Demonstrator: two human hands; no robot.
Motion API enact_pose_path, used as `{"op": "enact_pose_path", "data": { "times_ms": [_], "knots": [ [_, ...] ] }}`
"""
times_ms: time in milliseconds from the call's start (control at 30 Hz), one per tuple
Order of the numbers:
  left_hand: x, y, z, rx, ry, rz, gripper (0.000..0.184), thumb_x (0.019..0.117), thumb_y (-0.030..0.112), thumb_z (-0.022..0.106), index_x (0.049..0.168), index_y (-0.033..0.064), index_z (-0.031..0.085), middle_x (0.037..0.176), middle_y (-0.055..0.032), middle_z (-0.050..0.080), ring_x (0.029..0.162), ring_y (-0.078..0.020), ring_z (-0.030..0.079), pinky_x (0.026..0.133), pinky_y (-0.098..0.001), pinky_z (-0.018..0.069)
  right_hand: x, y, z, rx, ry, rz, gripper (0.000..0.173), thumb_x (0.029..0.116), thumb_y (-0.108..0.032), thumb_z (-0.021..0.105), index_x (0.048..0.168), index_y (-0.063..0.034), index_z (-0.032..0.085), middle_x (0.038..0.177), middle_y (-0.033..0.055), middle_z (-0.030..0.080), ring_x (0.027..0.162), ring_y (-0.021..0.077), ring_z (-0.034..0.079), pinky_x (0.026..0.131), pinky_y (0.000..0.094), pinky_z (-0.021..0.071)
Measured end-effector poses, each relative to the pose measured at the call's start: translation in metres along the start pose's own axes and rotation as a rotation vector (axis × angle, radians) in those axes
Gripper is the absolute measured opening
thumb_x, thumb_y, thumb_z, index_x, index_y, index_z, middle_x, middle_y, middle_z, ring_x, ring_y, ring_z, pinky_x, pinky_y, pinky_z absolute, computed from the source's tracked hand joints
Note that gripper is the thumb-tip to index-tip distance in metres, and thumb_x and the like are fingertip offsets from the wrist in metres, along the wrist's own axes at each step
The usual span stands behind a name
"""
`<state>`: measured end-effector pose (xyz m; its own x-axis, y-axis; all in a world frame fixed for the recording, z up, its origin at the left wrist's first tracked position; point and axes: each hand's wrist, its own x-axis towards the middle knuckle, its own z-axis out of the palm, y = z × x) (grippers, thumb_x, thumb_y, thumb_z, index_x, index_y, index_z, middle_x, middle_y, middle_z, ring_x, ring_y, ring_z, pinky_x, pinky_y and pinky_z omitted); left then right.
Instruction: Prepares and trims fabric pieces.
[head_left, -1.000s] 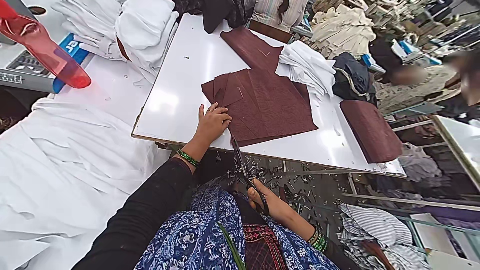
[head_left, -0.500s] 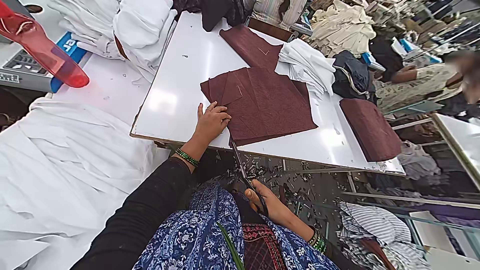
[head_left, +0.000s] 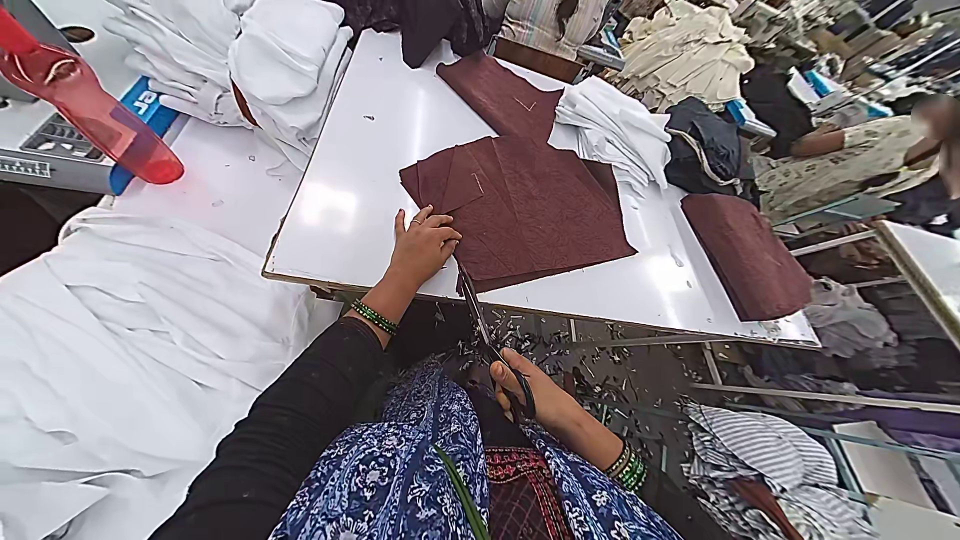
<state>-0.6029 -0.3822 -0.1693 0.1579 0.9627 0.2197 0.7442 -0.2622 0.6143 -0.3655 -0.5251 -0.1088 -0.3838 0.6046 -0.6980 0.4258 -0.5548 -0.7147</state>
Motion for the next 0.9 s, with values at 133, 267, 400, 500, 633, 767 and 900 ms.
{"op": "enact_pose_path", "data": {
  "times_ms": [133, 267, 400, 500, 633, 767, 900],
  "knots": [
    [-0.0007, 0.0012, -0.0009, -0.001, 0.003, 0.0, 0.022, 0.102, 0.021, 0.061, 0.114, 0.0165, 0.079, 0.141, -0.007, 0.064, 0.147, -0.0383, 0.04, 0.115, -0.0763, 0.0093, -0.002, 0.0003, -0.0023, -0.001, 0.001, -0.017, 0.046, 0.0977, -0.054, 0.057, 0.1, -0.0099, 0.045, 0.063, -0.0045, 0.051, 0.05, 0.0064, 0.055, 0.053, 0.0216, 0.0526],
    [-0.0008, 0.0012, -0.001, -0.003, 0.007, 0.001, 0.022, 0.1018, 0.022, 0.061, 0.113, 0.0168, 0.079, 0.14, -0.0073, 0.065, 0.147, -0.0382, 0.04, 0.115, -0.0767, 0.01, -0.0018, 0.0065, -0.0026, -0.005, -0.025, -0.022, 0.053, 0.0949, -0.061, 0.056, 0.105, -0.0097, 0.043, 0.066, -0.0052, 0.052, 0.053, 0.0054, 0.055, 0.056, 0.0209, 0.0521],
    [-0.0008, 0.0005, -0.0004, -0.009, 0.012, 0.002, 0.022, 0.1019, 0.022, 0.061, 0.113, 0.0163, 0.079, 0.14, -0.0074, 0.065, 0.147, -0.039, 0.04, 0.115, -0.0766, 0.0089, -0.0008, 0.007, -0.0016, -0.083, -0.058, -0.023, 0.07, 0.0874, -0.076, 0.054, 0.109, -0.0101, 0.042, 0.069, -0.007, 0.051, 0.056, 0.0033, 0.054, 0.059, 0.0199, 0.0498],
    [-0.0006, -0.0004, 0.0005, -0.004, 0.012, 0.006, 0.022, 0.1021, 0.022, 0.06, 0.113, 0.0161, 0.079, 0.14, -0.0078, 0.064, 0.147, -0.0396, 0.04, 0.115, -0.077, 0.0091, 0.0006, 0.0046, -0.0004, -0.062, -0.047, -0.005, 0.064, 0.0921, -0.069, 0.053, 0.11, -0.0087, 0.043, 0.069, -0.0053, 0.052, 0.055, 0.0047, 0.054, 0.057, 0.0207, 0.0497],
    [-0.0005, 0.0008, -0.0004, 0.002, 0.004, 0.005, 0.022, 0.1023, 0.022, 0.06, 0.113, 0.0164, 0.079, 0.14, -0.0076, 0.065, 0.147, -0.0391, 0.04, 0.115, -0.0768, 0.0093, 0.0011, 0.0008, 0.0031, -0.036, -0.013, -0.004, 0.05, 0.1002, -0.057, 0.049, 0.106, -0.0081, 0.043, 0.067, -0.004, 0.051, 0.054, 0.0053, 0.054, 0.056, 0.0205, 0.0497],
    [-0.0006, 0.0005, -0.0002, 0.004, 0.005, 0.008, 0.022, 0.1022, 0.022, 0.06, 0.114, 0.0167, 0.079, 0.14, -0.0075, 0.064, 0.147, -0.039, 0.04, 0.115, -0.0764, 0.0097, -0.0002, 0.0006, 0.0037, -0.023, 0.016, -0.018, 0.048, 0.0997, -0.055, 0.053, 0.103, -0.0081, 0.044, 0.065, -0.0038, 0.051, 0.052, 0.0055, 0.054, 0.054, 0.0205, 0.0498],
    [-0.0004, -0.0002, -0.0001, 0.0, 0.003, 0.008, 0.022, 0.1022, 0.022, 0.06, 0.114, 0.0165, 0.079, 0.141, -0.0073, 0.064, 0.147, -0.0391, 0.04, 0.115, -0.0761, 0.0093, -0.0014, 0.0016, 0.0034, -0.052, 0.006, -0.023, 0.051, 0.0981, -0.058, 0.054, 0.106, -0.008, 0.044, 0.067, -0.0044, 0.051, 0.054, 0.0046, 0.054, 0.056, 0.0202, 0.0494]
  ]
}}
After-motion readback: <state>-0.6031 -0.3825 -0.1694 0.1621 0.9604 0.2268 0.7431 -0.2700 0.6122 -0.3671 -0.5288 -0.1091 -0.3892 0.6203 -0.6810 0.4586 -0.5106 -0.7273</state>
